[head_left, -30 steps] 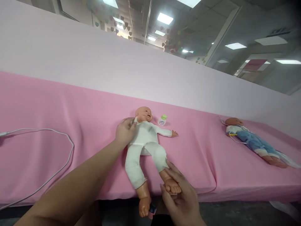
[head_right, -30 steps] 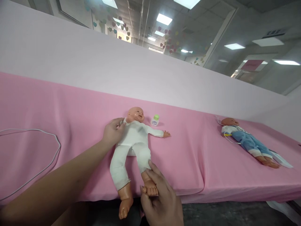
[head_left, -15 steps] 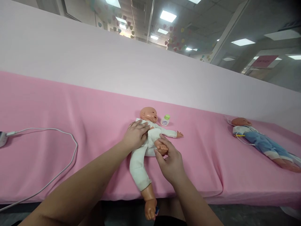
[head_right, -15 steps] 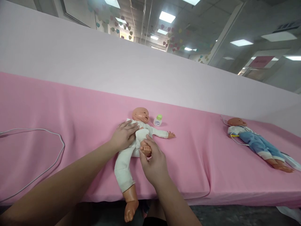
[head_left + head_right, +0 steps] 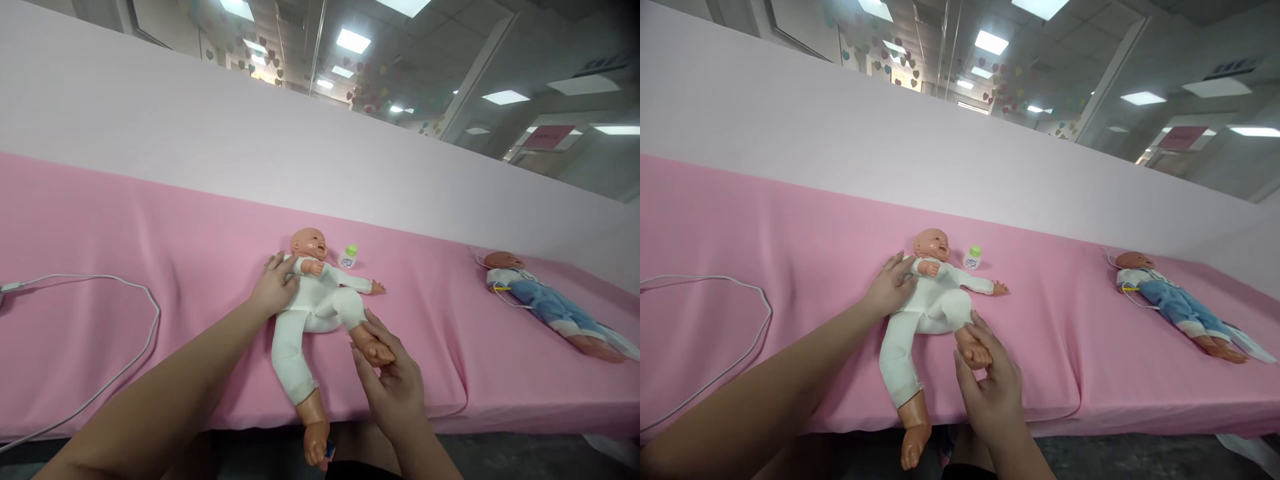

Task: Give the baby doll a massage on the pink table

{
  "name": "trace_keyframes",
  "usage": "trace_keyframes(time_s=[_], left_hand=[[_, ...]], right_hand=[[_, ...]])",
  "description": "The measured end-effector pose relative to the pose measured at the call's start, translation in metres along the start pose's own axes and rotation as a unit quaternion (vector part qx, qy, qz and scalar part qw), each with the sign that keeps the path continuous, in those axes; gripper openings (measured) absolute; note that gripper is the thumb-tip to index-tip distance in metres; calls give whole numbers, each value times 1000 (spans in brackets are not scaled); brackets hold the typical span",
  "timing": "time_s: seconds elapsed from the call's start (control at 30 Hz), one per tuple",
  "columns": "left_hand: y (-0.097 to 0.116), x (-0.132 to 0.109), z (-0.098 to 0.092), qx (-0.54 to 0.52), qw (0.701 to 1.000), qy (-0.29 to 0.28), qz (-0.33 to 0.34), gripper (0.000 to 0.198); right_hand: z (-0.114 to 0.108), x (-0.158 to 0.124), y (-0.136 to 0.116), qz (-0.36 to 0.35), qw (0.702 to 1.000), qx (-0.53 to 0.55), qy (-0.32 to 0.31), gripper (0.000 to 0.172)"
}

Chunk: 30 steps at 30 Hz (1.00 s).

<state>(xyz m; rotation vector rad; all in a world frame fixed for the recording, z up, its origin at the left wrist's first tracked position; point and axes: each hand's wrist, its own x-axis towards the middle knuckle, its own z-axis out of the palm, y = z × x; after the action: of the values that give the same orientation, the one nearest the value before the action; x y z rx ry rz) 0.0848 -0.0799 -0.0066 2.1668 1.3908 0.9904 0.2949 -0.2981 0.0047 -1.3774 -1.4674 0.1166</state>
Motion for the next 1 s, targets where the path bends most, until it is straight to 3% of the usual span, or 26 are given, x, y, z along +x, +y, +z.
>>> trace_keyframes(time_s=[0.13,0.3,0.53,0.6,0.67,0.83,1.0], left_hand=[[-15,6,2,-148,985,38,-83,62],[-24,12,3,-270,944,89,-169,43],[-17,18,-3,-460,844,101,-255,26],[-16,18,-4,-483,829,115,-258,25],[-14,16,-4,-469,841,124,-241,29],[-2,5,0,-312,932,130,-134,36],[14,-2,4,-100,992,77,16,47]], right_hand=[[-17,-38,10,20,1000,-13,-9,44],[-23,-76,18,-17,999,-24,-15,45],[-16,-87,19,-111,989,-64,-69,56],[-15,-86,19,-118,988,-68,-68,56],[-15,-84,17,-104,991,-60,-65,53],[-16,-68,6,-42,998,-24,-30,47],[-7,-36,-6,-47,999,19,-12,47]])
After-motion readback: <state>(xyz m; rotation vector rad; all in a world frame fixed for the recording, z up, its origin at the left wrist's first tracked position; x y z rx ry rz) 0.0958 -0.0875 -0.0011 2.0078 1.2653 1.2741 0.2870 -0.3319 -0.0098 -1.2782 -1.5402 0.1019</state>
